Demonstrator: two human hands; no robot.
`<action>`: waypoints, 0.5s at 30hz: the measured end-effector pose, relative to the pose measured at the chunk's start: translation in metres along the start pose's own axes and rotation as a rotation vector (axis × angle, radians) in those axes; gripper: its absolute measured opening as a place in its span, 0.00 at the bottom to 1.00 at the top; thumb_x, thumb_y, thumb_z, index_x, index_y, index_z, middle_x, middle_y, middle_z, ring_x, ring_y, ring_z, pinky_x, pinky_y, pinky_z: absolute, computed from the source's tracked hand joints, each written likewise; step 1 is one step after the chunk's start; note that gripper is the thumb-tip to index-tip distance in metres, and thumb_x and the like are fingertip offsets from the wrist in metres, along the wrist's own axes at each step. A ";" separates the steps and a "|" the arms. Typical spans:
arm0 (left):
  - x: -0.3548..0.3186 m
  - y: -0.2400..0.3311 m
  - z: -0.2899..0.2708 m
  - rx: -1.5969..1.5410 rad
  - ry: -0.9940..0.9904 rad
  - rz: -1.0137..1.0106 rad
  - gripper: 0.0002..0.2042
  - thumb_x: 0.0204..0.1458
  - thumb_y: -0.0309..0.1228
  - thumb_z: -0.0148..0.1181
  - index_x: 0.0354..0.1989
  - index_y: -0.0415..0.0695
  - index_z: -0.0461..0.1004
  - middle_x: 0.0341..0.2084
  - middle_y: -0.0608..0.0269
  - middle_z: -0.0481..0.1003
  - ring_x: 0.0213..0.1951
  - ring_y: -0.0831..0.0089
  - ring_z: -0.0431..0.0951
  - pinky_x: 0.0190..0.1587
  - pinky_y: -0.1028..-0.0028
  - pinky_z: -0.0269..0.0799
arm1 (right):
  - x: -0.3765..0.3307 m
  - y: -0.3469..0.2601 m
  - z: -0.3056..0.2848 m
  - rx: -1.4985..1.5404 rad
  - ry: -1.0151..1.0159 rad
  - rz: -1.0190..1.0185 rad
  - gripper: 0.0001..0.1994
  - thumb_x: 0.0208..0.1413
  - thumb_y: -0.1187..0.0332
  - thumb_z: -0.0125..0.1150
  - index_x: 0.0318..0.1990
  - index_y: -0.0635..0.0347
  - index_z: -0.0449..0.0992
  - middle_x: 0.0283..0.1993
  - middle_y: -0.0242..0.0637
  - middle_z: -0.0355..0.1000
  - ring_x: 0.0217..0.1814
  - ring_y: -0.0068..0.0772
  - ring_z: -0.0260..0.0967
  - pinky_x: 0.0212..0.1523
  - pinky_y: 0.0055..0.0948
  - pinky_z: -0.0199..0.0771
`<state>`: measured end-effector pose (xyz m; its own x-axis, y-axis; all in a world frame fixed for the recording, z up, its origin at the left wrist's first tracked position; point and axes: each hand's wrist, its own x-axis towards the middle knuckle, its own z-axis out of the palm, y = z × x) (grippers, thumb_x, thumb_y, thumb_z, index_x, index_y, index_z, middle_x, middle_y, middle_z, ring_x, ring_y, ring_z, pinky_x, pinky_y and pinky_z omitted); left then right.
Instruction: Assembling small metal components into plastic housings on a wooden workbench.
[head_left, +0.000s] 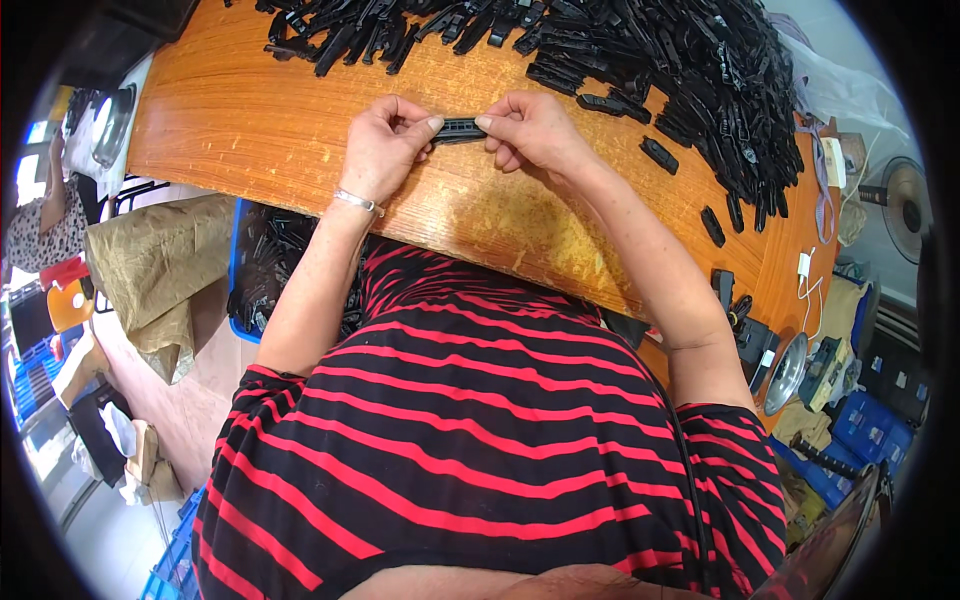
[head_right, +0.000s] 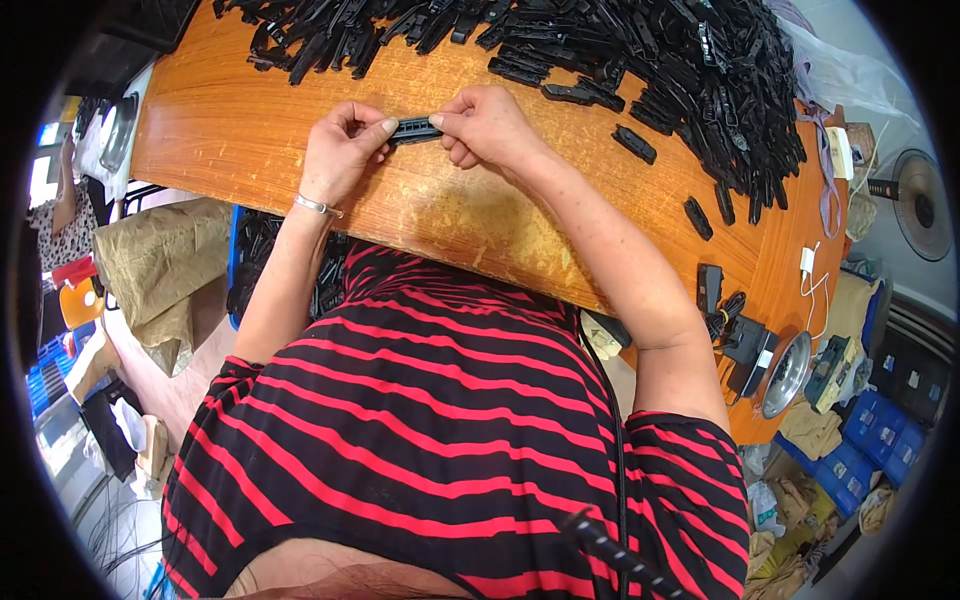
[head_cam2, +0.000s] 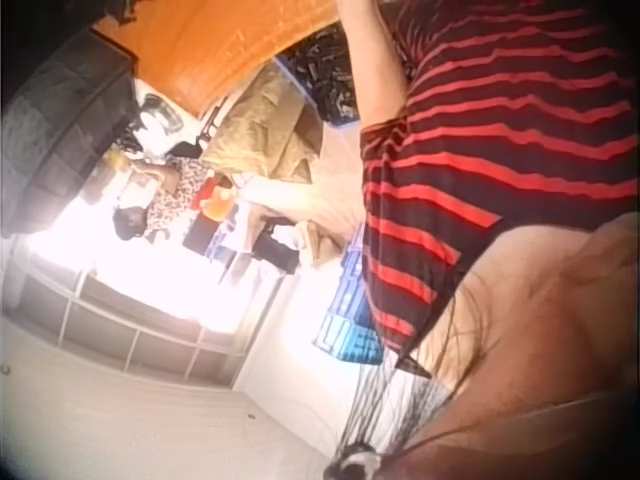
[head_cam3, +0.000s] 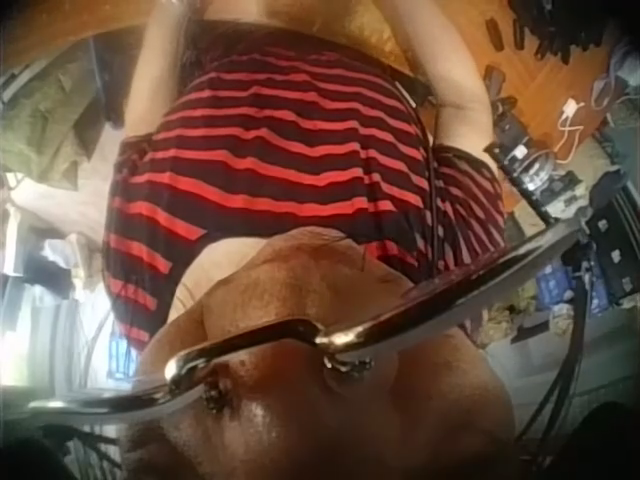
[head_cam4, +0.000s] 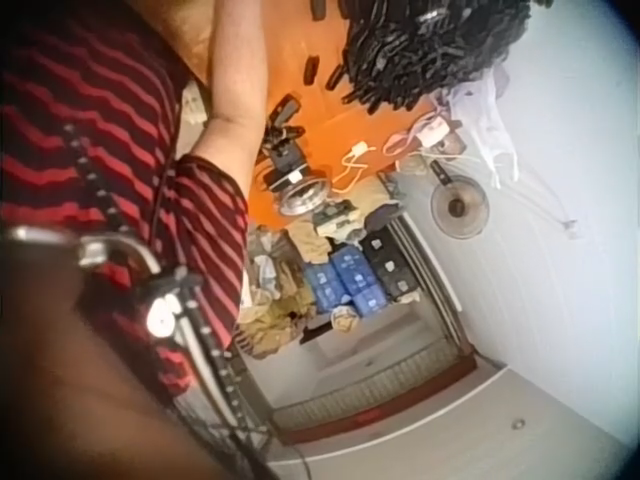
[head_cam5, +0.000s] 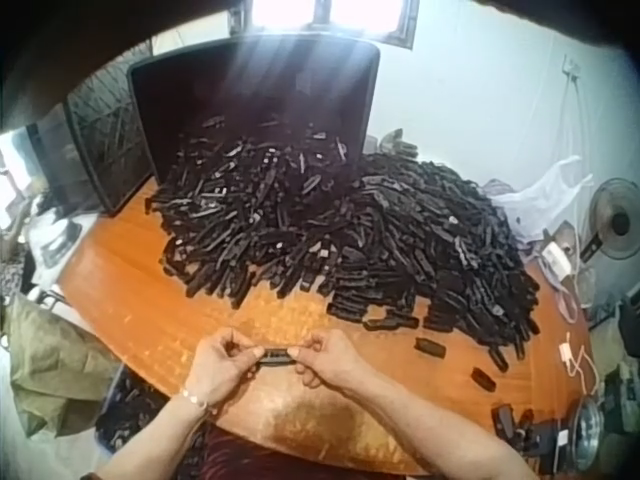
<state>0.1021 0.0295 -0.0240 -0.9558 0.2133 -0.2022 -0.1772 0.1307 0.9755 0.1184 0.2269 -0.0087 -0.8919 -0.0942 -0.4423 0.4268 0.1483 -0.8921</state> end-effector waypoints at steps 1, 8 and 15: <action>0.000 -0.001 0.000 0.010 0.013 -0.013 0.07 0.50 0.23 0.64 0.32 0.36 0.71 0.20 0.66 0.73 0.20 0.82 0.71 0.23 0.83 0.68 | 0.000 0.001 0.001 -0.015 0.004 0.003 0.09 0.57 0.71 0.60 0.36 0.70 0.72 0.24 0.37 0.72 0.18 0.22 0.68 0.16 0.20 0.68; 0.009 -0.002 -0.007 0.095 -0.047 -0.072 0.07 0.50 0.25 0.64 0.29 0.37 0.71 0.18 0.65 0.73 0.20 0.81 0.72 0.22 0.80 0.68 | 0.004 -0.010 0.000 -0.039 -0.034 0.085 0.10 0.57 0.68 0.60 0.37 0.68 0.72 0.24 0.34 0.72 0.18 0.21 0.69 0.17 0.19 0.69; 0.016 -0.002 -0.008 0.283 -0.061 -0.117 0.08 0.50 0.28 0.64 0.27 0.38 0.71 0.17 0.64 0.73 0.21 0.78 0.72 0.25 0.76 0.69 | 0.003 -0.027 -0.001 -0.247 -0.107 0.151 0.11 0.57 0.67 0.60 0.31 0.66 0.68 0.21 0.35 0.71 0.15 0.23 0.69 0.13 0.23 0.68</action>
<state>0.0849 0.0244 -0.0286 -0.9157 0.2373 -0.3244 -0.2043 0.4205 0.8840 0.1040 0.2237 0.0139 -0.7945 -0.1544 -0.5874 0.4924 0.4025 -0.7718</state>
